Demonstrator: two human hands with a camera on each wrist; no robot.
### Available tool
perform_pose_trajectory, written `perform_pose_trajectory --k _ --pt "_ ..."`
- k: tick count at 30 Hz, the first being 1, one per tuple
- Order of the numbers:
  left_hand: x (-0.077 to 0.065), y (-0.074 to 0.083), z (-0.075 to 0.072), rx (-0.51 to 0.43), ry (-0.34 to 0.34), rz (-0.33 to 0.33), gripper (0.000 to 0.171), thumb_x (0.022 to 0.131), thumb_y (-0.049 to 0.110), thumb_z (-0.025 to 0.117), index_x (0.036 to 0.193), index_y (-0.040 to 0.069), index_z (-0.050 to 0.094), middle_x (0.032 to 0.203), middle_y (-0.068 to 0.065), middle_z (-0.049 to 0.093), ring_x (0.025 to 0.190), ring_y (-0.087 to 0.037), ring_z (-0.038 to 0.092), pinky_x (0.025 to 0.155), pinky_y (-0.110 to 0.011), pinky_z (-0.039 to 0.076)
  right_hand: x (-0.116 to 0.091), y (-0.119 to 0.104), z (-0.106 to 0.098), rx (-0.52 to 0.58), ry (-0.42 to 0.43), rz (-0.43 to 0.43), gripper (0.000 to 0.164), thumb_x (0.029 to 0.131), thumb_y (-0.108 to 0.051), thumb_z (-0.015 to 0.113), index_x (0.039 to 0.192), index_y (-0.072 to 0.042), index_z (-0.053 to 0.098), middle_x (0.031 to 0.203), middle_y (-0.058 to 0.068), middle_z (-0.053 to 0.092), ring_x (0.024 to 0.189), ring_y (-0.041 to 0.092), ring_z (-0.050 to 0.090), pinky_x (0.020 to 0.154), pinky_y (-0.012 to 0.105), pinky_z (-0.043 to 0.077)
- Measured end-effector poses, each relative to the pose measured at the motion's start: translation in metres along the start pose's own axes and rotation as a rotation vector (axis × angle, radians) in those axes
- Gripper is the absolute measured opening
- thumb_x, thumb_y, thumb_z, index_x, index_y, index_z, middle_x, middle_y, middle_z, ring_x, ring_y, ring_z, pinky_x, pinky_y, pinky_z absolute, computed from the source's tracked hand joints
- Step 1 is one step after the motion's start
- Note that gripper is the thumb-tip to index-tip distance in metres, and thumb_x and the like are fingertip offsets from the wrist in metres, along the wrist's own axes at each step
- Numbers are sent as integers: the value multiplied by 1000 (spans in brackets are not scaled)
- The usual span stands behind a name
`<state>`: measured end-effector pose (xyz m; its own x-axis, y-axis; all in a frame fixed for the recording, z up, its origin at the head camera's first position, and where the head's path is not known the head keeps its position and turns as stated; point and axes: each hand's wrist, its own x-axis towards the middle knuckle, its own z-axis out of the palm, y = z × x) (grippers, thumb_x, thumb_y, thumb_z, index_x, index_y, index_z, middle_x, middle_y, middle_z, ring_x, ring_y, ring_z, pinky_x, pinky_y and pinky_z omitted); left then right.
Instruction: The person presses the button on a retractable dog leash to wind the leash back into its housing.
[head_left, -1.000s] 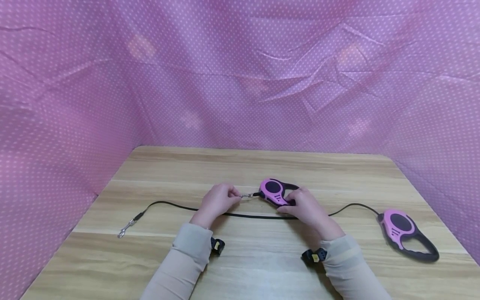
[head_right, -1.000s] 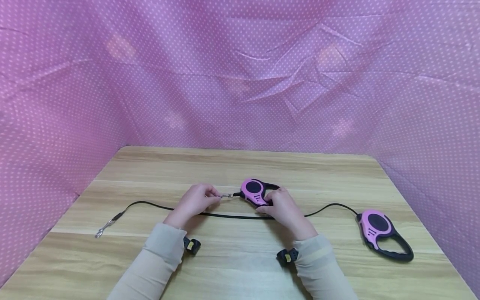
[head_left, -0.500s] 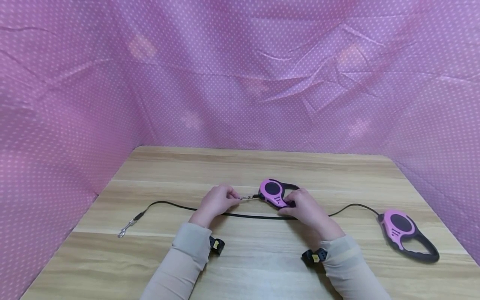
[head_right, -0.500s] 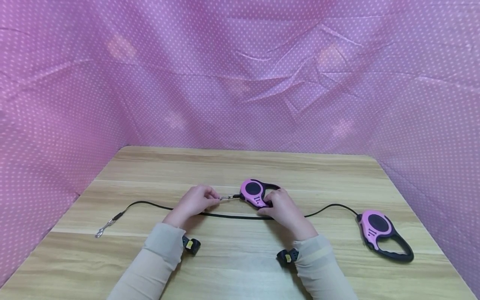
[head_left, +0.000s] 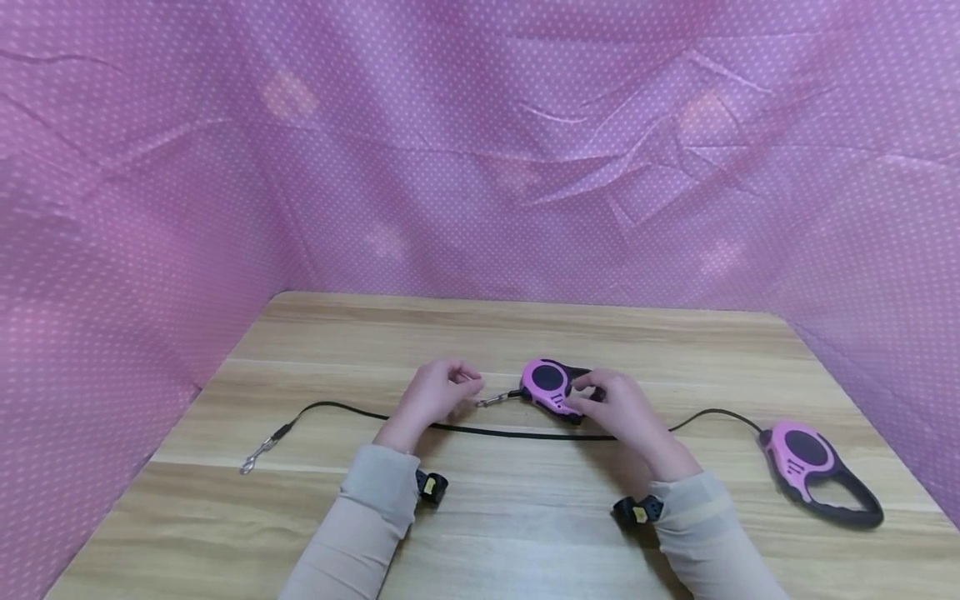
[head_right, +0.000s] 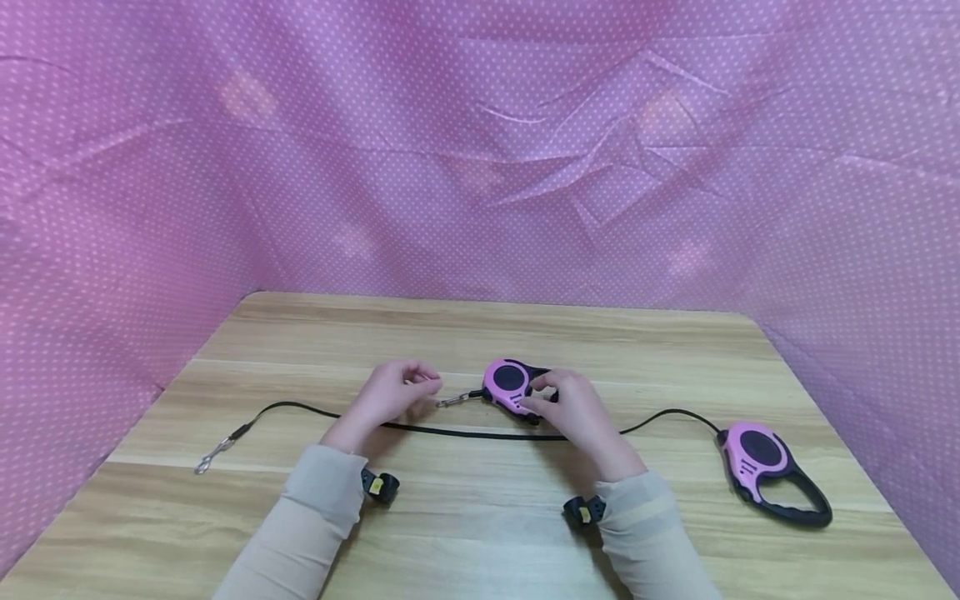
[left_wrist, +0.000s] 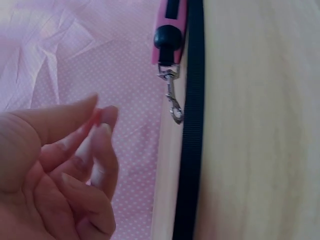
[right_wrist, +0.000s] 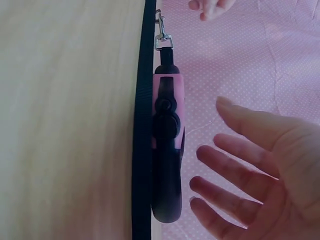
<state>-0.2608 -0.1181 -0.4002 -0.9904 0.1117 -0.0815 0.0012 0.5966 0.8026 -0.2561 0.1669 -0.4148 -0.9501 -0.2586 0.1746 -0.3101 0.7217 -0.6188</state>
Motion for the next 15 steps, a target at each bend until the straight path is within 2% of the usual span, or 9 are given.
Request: perform_pose_trajectory --k 3,7,11,15 --pt "0 3 -2 -66 24 19 22 92 27 70 107 11 70 94 -5 71 73 -19 64 63 -29 53 -1 -2 -3 42 29 2 31 86 -23 76 108 0 72 107 15 71 91 27 64 81 39 53" --pt "1 4 -4 -132 31 39 22 93 28 69 107 10 70 93 -5 73 72 -18 64 69 -34 56 -3 -4 -5 79 50 9 30 86 -21 77 107 -1 73 103 14 72 81 20 60 70 27 47" --pt "1 5 -5 -196 17 29 23 94 27 68 107 9 70 93 -6 73 71 -17 63 76 -42 56 -3 -3 -6 93 51 20 29 86 -22 77 107 -3 73 106 13 73 84 21 62 72 28 48" --pt "-1 6 -7 -234 11 26 24 94 27 68 109 8 70 93 -7 74 72 -19 63 79 -42 54 -2 -3 -9 108 47 32 29 87 -23 76 109 -4 73 111 14 73 88 25 65 76 34 52"
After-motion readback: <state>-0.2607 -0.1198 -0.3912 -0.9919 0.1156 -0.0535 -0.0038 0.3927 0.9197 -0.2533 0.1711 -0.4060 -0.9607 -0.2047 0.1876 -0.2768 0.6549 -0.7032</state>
